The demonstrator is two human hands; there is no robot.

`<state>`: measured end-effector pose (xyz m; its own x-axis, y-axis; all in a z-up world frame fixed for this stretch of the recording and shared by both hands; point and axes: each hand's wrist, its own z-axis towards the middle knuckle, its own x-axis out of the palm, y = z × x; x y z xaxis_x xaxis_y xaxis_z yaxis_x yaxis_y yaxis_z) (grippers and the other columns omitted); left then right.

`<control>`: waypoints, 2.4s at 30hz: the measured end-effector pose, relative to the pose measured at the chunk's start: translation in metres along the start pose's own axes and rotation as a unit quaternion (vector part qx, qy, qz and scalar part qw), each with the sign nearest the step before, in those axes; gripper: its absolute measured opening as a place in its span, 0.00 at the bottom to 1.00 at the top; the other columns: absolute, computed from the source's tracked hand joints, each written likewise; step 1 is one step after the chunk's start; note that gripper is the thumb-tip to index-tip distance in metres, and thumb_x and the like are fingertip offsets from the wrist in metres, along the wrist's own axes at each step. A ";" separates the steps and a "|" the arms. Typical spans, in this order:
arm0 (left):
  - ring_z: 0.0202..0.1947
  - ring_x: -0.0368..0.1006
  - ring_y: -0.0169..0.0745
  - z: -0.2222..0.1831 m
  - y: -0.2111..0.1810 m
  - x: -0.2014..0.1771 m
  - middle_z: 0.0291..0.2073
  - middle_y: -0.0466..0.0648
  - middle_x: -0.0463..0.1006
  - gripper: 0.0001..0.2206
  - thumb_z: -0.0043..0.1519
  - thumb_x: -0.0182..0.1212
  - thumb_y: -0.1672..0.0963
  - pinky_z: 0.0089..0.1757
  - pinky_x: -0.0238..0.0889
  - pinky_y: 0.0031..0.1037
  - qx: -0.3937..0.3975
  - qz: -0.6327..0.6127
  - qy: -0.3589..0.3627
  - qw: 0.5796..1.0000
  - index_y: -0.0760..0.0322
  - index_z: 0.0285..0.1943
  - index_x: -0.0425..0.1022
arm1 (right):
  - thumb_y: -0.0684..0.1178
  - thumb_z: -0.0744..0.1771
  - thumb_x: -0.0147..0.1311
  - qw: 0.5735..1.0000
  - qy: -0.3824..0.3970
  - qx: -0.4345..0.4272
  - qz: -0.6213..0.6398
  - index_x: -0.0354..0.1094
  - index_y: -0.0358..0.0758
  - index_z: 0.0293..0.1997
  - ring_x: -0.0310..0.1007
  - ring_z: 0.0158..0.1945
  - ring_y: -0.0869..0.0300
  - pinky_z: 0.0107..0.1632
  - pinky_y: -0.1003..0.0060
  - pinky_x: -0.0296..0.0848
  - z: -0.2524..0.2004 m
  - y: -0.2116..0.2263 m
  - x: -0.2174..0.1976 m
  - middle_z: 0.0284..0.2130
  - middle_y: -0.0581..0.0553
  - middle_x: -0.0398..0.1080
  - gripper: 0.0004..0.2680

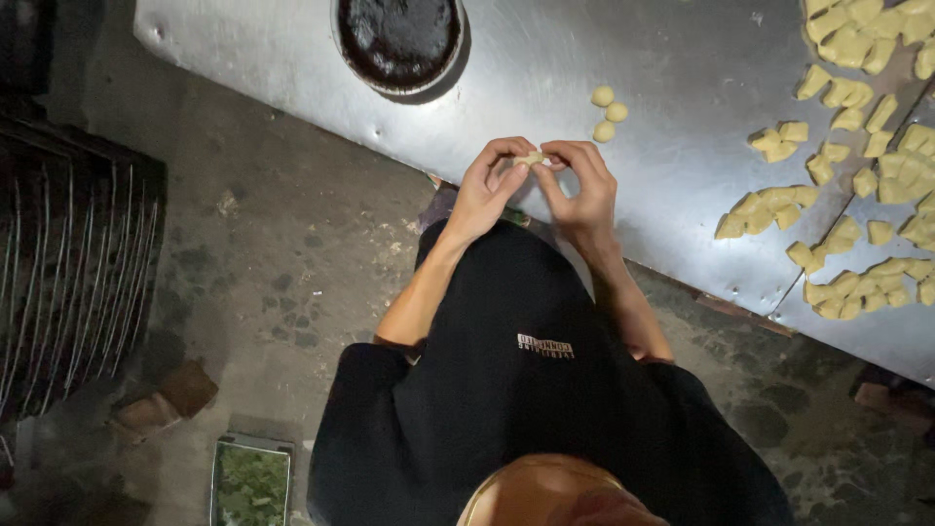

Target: The person picks up small portions of dough, fills them with a dark paste from a bowl, rolls them into balls, and places them onto a baking tray.

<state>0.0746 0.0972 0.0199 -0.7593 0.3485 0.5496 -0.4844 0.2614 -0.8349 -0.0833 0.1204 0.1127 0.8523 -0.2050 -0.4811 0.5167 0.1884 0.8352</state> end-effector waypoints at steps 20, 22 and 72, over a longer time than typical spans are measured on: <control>0.66 0.64 0.33 0.059 -0.225 0.101 0.73 0.41 0.57 0.13 0.77 0.52 0.59 0.63 0.66 0.25 0.178 -0.277 0.561 0.760 0.50 0.67 0.75 | 0.36 0.68 0.52 0.953 0.005 -0.116 -0.282 0.67 0.32 0.45 0.68 0.47 0.45 0.54 0.51 0.67 0.036 -0.140 0.130 0.41 0.38 0.69 0.03; 0.66 0.66 0.34 0.065 -0.221 0.103 0.73 0.42 0.58 0.13 0.75 0.51 0.59 0.63 0.65 0.29 0.189 -0.325 0.570 0.731 0.52 0.65 0.76 | 0.39 0.63 0.54 0.923 0.134 -0.202 -0.300 0.68 0.30 0.43 0.67 0.46 0.44 0.51 0.50 0.65 0.025 -0.144 0.139 0.40 0.36 0.68 0.07; 0.55 0.67 0.64 0.069 -0.001 -0.040 0.53 0.59 0.76 0.17 0.60 0.64 0.59 0.55 0.61 0.44 0.054 0.571 0.107 0.812 0.68 0.58 0.72 | 0.40 0.66 0.56 0.953 -0.172 0.030 -0.247 0.68 0.34 0.45 0.65 0.42 0.43 0.48 0.48 0.63 -0.006 -0.112 0.058 0.36 0.37 0.67 0.05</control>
<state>0.0757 0.0211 -0.0038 -0.6529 0.4603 -0.6015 0.4375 -0.4191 -0.7956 -0.0911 0.0931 -0.0106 0.4247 -0.5594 -0.7118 0.8331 -0.0664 0.5492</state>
